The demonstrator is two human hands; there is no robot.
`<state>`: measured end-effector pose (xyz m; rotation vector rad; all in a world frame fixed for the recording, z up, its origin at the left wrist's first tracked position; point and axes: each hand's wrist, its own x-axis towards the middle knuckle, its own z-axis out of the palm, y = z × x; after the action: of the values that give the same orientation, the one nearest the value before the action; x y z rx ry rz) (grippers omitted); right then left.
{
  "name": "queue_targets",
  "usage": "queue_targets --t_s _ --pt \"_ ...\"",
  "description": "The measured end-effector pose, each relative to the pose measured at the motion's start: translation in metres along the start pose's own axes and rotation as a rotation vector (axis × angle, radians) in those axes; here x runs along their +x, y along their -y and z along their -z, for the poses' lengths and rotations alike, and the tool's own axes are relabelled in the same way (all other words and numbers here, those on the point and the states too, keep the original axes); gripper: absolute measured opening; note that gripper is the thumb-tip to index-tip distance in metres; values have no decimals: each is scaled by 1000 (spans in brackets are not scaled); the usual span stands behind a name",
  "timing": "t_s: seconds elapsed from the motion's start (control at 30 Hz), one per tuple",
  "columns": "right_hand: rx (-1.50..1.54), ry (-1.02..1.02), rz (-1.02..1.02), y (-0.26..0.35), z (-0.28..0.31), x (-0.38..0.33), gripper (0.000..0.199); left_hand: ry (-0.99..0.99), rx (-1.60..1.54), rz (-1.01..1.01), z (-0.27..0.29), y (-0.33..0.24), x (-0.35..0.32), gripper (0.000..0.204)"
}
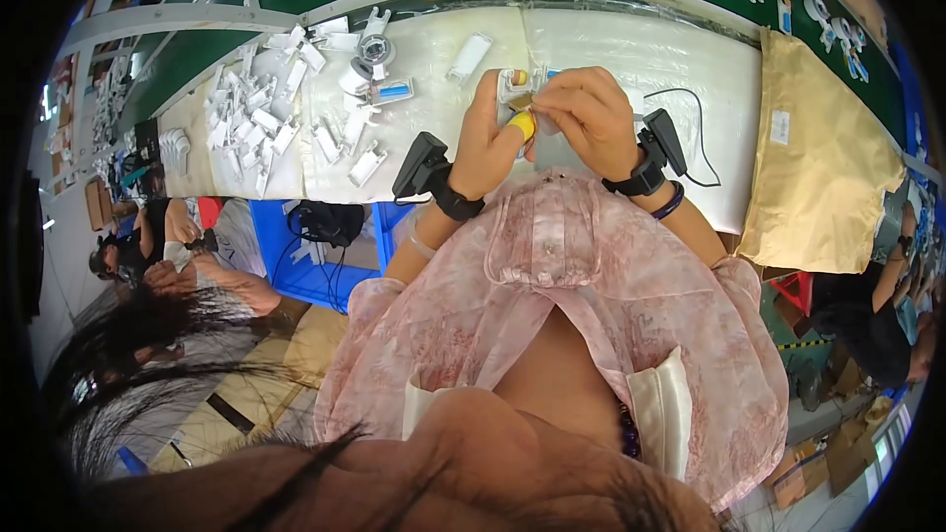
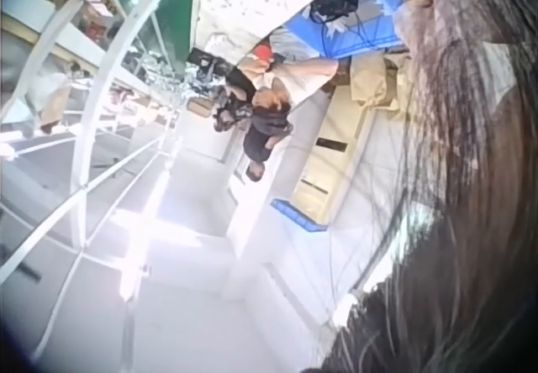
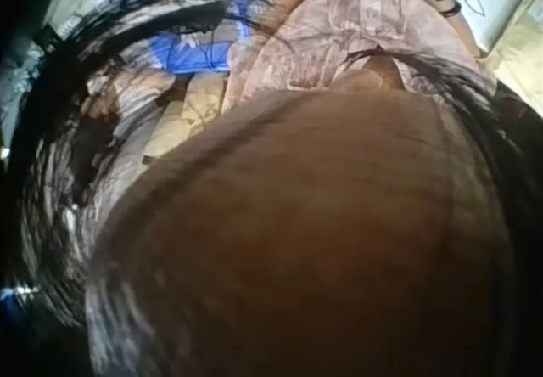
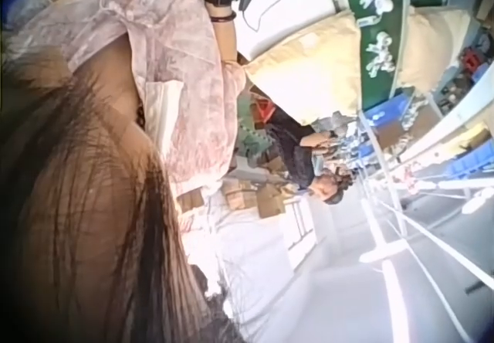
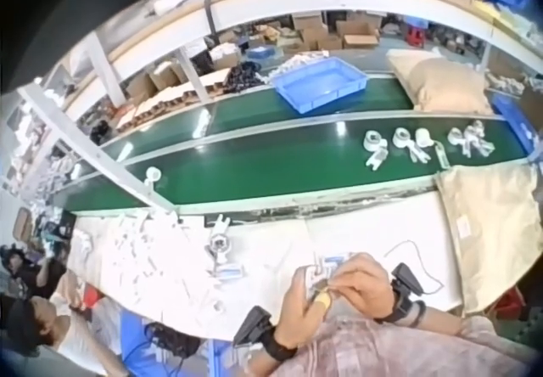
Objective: Assembling small white plastic components by attaching yellow caps and using a stationary assembly jig.
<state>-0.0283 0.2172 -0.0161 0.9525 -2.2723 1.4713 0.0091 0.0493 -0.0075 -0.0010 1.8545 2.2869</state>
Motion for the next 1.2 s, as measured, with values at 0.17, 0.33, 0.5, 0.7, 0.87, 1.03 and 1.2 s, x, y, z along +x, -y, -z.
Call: queue_targets --t_s 0.17,0.33,0.5,0.7,0.87,1.03,1.2 --pt "3 -21 -6 -1 -2 -1 21 -36 151 -92 -1 6 3 32" --pt "7 -60 -47 -1 -4 0 19 -17 85 26 1 -1 0 36" --pt "-18 -31 -25 0 -1 3 19 19 -32 94 1 0 -3 44" --pt "-32 -20 3 0 2 5 19 -9 175 -108 -2 11 -2 42" --pt "-50 1 36 -1 4 6 20 -18 69 -62 -7 8 -3 38" --pt "-68 -3 47 -2 4 6 22 -13 172 -68 -4 10 -1 38" --pt "-17 42 46 -6 8 8 23 11 332 -118 1 15 0 40"
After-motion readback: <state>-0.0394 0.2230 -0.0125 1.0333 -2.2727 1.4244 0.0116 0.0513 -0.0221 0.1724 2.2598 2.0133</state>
